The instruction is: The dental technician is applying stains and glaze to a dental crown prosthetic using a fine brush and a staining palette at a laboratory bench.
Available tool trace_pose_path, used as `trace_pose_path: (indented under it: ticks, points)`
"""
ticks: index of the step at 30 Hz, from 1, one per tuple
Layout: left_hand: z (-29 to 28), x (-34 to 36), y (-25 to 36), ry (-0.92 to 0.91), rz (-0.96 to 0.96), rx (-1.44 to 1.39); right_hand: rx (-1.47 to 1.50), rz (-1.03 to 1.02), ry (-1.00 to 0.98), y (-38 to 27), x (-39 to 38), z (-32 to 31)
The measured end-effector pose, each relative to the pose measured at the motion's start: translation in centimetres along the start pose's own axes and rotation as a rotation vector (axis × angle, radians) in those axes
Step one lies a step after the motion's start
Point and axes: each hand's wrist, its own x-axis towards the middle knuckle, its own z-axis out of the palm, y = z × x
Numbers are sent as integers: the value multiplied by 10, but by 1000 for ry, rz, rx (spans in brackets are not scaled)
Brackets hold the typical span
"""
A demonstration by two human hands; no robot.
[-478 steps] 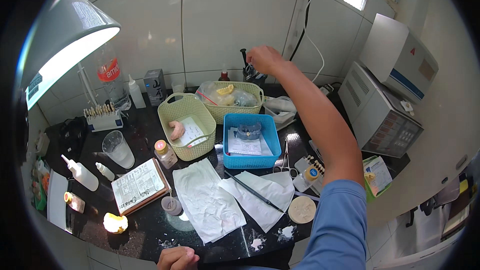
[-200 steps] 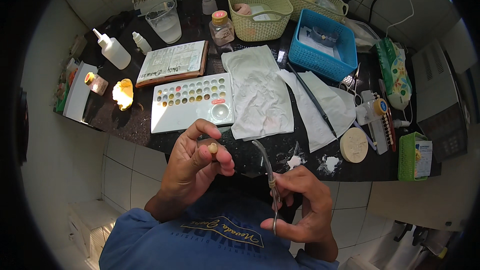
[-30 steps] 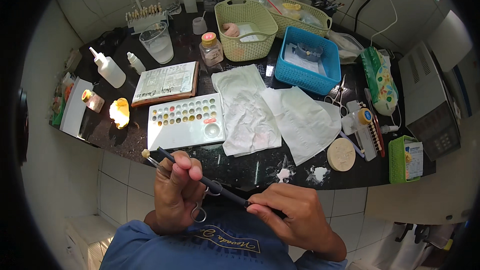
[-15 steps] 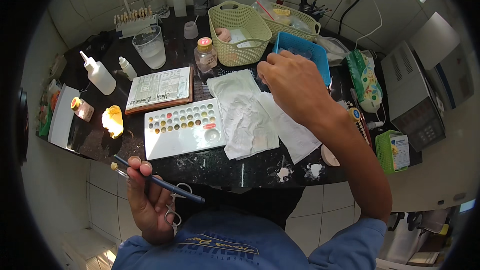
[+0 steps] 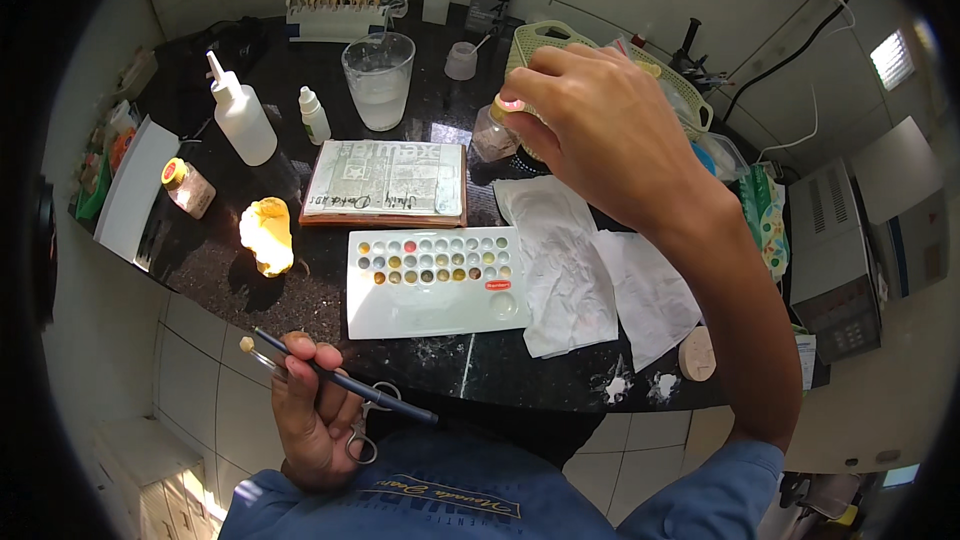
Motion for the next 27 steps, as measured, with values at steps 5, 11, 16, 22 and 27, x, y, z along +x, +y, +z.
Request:
trace_pose_path:
  ticks: [5,11,16,22,27]
  points:
    - [3,-1,2,8,-31,12,-115,-168,19,19,65,64]
    - [2,-2,8,57,6,15,-314,-322,-306,17,100,94]
    - [7,6,17,22,-42,-6,-387,-341,-192,18,94,86]
    - [11,7,17,-37,-91,1,-9,-57,117,-39,33,1]
    - [18,5,11,-51,-87,-13,194,113,78,-99,-43,-44]
